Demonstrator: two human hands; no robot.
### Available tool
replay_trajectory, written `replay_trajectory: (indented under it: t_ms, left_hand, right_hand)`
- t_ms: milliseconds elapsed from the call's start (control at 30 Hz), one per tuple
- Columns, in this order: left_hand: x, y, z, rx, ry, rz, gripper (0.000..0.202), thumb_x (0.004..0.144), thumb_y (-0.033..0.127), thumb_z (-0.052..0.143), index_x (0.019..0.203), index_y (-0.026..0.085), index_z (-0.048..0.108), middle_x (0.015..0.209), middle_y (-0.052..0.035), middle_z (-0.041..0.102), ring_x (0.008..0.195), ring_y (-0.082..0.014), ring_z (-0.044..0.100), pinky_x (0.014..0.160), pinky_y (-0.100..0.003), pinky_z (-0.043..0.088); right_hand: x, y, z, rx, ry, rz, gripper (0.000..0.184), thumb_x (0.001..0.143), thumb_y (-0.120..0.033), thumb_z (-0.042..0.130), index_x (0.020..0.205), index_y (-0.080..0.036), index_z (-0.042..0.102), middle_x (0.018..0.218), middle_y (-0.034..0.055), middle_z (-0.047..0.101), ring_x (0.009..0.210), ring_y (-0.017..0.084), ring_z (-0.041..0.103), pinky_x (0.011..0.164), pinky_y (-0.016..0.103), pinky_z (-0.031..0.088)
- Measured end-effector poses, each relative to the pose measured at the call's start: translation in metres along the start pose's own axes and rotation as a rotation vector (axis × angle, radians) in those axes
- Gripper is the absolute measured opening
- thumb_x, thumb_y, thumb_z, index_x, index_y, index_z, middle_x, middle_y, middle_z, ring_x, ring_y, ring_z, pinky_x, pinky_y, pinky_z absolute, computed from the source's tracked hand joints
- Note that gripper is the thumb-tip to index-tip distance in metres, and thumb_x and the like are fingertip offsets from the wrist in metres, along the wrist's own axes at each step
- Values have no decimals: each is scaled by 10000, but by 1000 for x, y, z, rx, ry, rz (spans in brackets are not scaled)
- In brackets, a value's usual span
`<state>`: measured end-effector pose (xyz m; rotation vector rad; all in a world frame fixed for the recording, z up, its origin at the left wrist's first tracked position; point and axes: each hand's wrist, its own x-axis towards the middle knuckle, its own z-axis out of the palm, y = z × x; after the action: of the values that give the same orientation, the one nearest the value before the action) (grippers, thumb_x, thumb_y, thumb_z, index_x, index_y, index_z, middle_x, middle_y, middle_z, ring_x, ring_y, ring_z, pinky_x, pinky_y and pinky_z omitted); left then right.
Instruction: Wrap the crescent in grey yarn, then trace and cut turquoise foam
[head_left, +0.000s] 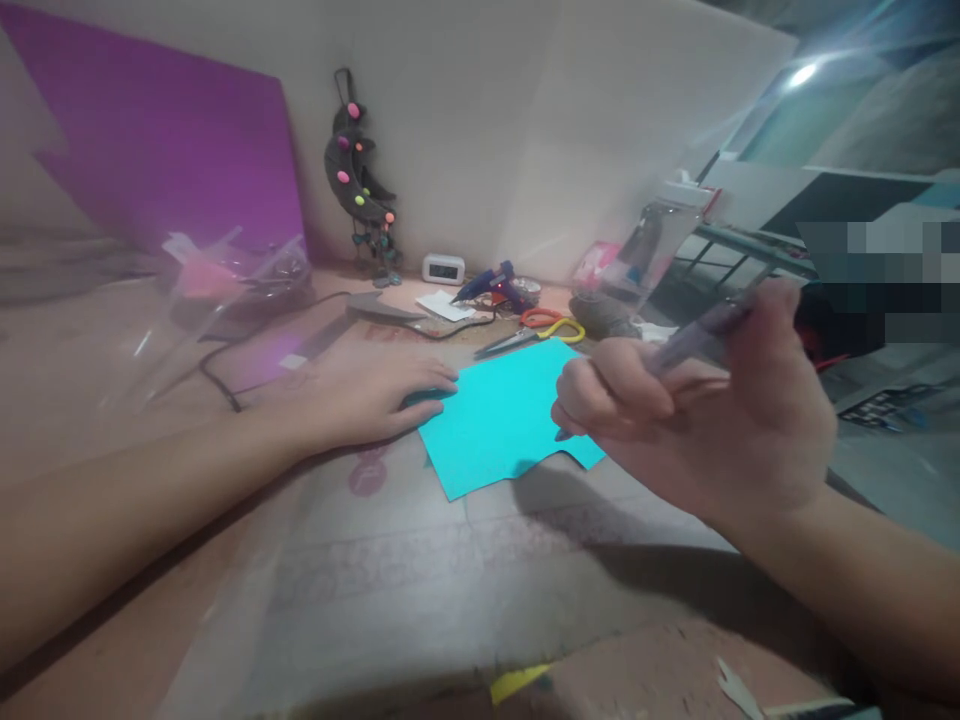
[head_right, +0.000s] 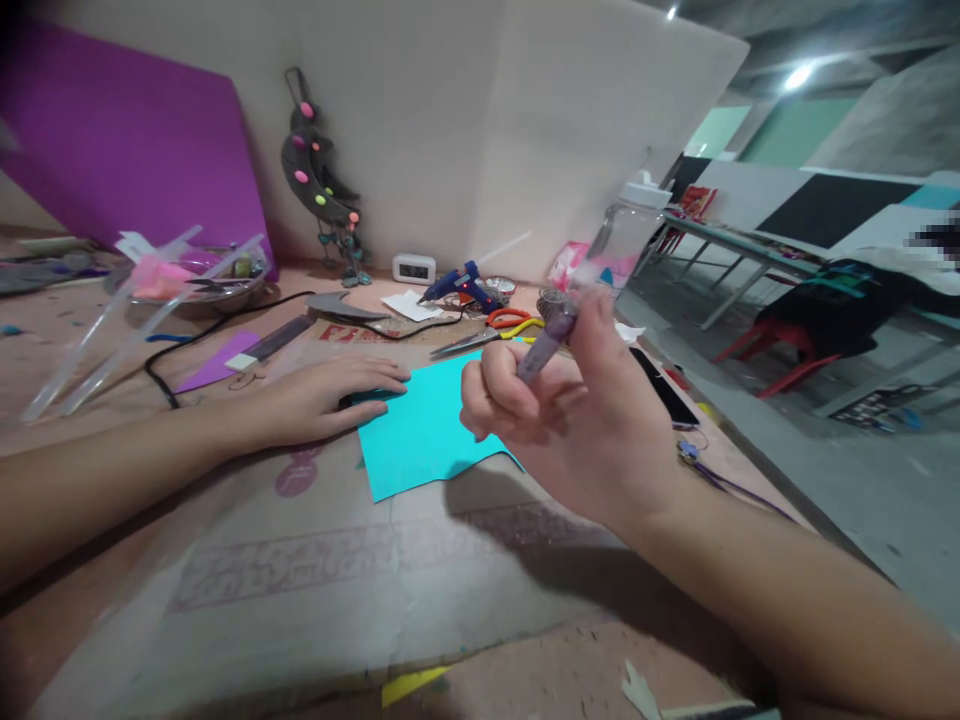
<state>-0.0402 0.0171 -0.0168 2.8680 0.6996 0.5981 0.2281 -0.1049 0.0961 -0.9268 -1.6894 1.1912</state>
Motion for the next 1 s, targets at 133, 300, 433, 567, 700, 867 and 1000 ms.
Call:
replay_trajectory:
  t_ms: [133,300,433,567,700,867,1000]
  left_hand:
    - [2,4,-3,6,-4,11,361,1048,395,468,1268,220,695,1373,-84,701,1274,-243,644,1097,-400,497]
    - [2,3,-4,7,-16,-12,400,1040,416,452,1283,210,694,1366,-97,705,1280,-258,641,1094,-406,494]
    - [2,2,-3,7,-41,-26,425,1040,436,438,1286,204,695,1383,-97,693,1289,-274,631,1108,-429,481]
    - [2,1,-2,5,-35,-30,427,1040,434,436,1283,200,698,1386,-95,690,1282,-276,632,1110,-431,473]
    - [2,2,-1,-8,-37,-32,445,1041,442,424,1280,184,698,1382,-108,689,1296,-281,622,1114,-434,467]
    - [2,3,-2,-15,-36,-48,438,1038,445,423,1277,203,700,1384,-97,688,1302,-280,618,1125,-435,458]
    - [3,3,-2,-4,-36,-33,440,1041,436,420,1275,191,701,1376,-103,693,1288,-279,628,1111,-428,466]
  right_hand:
    - [7,7,3,38,20,26,700,883,-860,288,536,-252,295,546,-20,243,534,166,291,555,372,388]
    - [17,30,-1,145,116,53,667,882,-819,357,546,-258,229,525,-28,224,504,154,252,517,353,330]
    - [19,38,-4,205,149,79,636,835,-777,482,556,-267,224,511,-34,220,489,149,248,502,346,330]
    - [18,40,-3,323,151,96,603,839,-730,508,552,-267,249,513,-44,211,497,142,215,497,330,306]
    - [18,44,-1,385,144,115,591,854,-692,524,547,-270,247,515,-47,205,493,141,216,491,330,292]
    - [19,49,-2,409,138,116,586,850,-698,535,551,-275,260,504,-50,230,491,137,217,490,324,278]
    - [20,50,-3,411,137,120,592,845,-697,552,547,-273,265,505,-53,231,490,131,213,490,317,269]
